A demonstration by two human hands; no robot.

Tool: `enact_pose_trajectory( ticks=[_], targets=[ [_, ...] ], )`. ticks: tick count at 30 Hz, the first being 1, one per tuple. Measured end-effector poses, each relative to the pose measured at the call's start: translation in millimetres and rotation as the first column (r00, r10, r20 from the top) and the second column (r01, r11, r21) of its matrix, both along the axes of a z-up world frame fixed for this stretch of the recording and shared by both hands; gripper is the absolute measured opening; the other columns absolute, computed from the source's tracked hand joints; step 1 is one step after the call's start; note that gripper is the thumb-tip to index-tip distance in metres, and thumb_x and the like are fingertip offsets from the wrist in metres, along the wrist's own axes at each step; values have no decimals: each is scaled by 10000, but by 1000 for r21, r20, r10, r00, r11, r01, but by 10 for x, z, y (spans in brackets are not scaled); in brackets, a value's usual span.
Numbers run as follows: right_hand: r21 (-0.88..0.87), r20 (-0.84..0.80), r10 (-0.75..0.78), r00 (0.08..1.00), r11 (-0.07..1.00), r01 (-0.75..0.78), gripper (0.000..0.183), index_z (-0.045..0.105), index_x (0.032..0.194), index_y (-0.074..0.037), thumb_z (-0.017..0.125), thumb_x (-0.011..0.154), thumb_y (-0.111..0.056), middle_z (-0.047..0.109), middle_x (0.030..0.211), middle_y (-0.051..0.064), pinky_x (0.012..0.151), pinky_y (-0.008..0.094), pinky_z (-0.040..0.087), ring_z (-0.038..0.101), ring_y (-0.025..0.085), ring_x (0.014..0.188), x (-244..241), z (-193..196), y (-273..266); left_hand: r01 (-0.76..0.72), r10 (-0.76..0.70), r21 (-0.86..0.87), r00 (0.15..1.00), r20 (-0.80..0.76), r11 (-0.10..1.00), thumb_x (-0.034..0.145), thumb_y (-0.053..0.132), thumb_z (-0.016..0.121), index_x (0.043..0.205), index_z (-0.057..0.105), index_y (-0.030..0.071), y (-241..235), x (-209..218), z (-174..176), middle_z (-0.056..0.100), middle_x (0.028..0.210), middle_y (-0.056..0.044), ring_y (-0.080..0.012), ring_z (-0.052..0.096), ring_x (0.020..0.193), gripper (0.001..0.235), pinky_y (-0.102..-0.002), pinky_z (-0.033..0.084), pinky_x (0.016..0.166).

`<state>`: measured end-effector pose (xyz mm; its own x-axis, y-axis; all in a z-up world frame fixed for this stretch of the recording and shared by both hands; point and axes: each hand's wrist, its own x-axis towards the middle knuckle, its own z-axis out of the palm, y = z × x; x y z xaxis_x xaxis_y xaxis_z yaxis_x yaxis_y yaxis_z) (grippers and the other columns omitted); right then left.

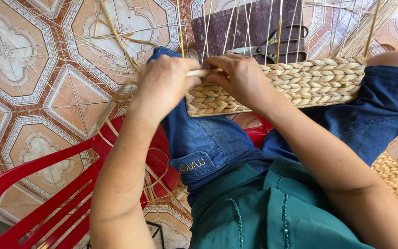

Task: The person sits on a red plastic chair with a woven water hyacinth basket on their lap, weaving thin plant strands over and under the upright stakes to build up the basket rim. They pull strands tight, tuck ends, and reach to a nearby chair for more weaving material as they work around the edge.

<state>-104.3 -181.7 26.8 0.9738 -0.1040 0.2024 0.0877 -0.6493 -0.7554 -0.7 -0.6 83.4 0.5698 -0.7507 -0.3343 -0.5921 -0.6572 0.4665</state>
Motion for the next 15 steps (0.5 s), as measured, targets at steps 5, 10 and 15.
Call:
enact_pose_trajectory(
  ticks=[5,10,15],
  targets=[
    [-50,-88,19,996,998,-24,126,699,967,1,722,975,-123,720,845,128,594,371,587,698,238,658,83,-164,88,-14,110,-205,879,465,979,815,332,835,957,809,167,123,50,678,705,858,-47,-225,628,807,220,-403,502,711],
    [-50,-88,-39,995,998,35,89,594,1007,8,651,1024,-58,699,862,156,636,405,577,707,284,729,40,-297,86,60,111,-338,878,466,939,872,260,808,923,799,98,-112,-176,161,665,988,-38,-245,569,985,171,-391,511,841],
    [46,-44,-39,998,998,41,113,523,1081,0,622,1035,-31,689,877,173,662,414,558,709,320,775,9,-231,86,-9,71,-226,961,267,974,887,160,712,894,785,31,-348,10,-339,694,954,-136,-294,657,963,149,-425,562,831]
  ],
)
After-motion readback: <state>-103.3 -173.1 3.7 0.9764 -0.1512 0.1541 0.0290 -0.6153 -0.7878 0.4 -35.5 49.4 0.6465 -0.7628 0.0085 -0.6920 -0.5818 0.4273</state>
